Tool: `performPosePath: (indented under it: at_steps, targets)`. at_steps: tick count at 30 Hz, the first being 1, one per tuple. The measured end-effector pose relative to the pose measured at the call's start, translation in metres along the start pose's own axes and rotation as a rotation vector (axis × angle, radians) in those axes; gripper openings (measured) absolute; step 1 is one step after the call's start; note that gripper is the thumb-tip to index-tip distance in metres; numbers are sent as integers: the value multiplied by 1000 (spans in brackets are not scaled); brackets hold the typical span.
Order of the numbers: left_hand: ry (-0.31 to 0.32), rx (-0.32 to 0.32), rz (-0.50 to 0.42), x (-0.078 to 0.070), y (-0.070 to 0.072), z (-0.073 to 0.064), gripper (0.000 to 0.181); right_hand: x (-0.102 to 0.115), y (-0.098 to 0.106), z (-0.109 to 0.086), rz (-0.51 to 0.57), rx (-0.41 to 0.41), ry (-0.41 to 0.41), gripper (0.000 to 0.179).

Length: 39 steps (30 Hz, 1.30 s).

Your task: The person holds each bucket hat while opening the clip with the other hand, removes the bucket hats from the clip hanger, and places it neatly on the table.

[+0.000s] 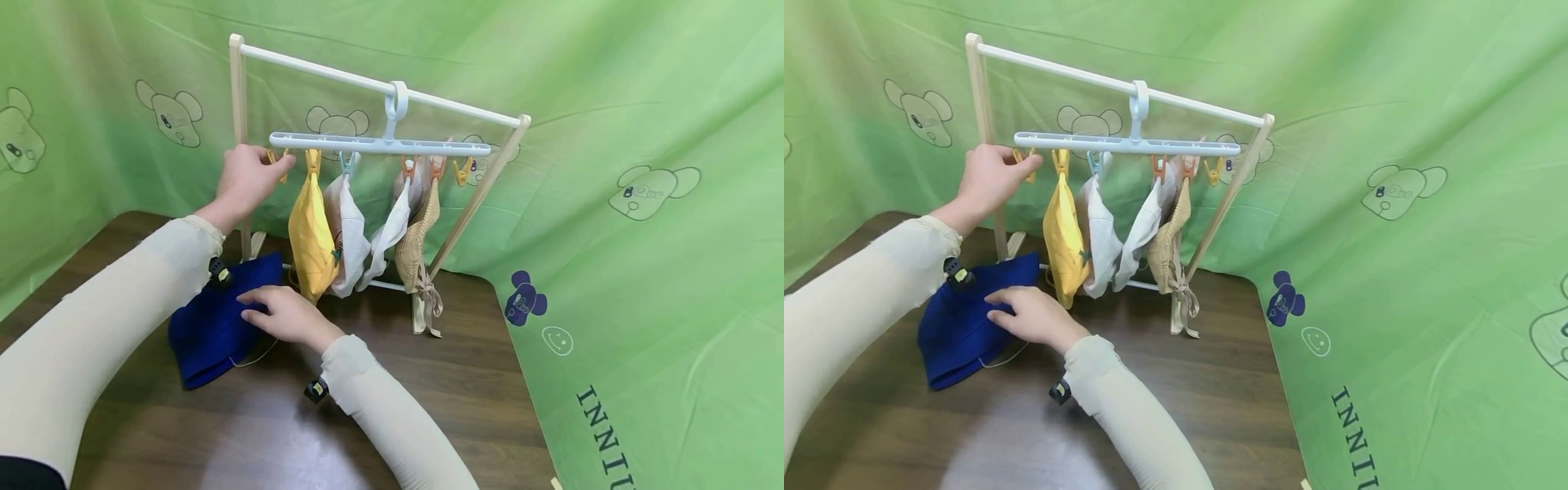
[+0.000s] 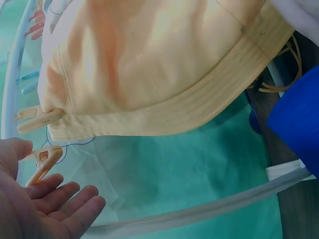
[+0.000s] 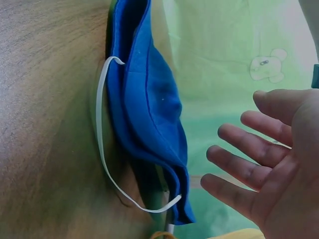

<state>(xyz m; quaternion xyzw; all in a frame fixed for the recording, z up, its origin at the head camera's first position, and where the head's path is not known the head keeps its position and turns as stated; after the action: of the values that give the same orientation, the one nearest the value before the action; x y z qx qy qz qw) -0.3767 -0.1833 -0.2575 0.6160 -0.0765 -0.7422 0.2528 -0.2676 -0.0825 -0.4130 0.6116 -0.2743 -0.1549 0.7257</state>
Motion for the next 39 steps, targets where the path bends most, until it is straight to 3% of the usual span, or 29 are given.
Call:
performPosePath:
  at_steps: [11,19,30,39]
  targets:
    - [17,-14,-20,2,-1,-1,54,-1,16,-11,-19,-58,-8,34]
    - [16,-19,-38,6,-3,-1,53,-6,20,-21,26,-65,-26,34]
    - [25,-21,-52,9,-2,-4,54,-23,24,-38,119,-102,-71,34]
    - [14,-23,-51,13,-1,-4,52,-40,20,-52,126,-156,-136,31]
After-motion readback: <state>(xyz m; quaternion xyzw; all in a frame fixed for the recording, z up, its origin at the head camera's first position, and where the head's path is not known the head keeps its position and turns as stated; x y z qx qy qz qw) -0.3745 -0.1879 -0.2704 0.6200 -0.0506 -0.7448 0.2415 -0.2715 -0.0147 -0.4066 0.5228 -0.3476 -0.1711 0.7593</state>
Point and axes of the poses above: each hand's wrist, its own z-axis towards the middle knuckle, its own y-axis out of the back of the hand, x = y × z, the point moved 8 cm from there along z, towards the middle knuckle, and after that the axes turned 10 degrees about -z, right-handed, at the moved point
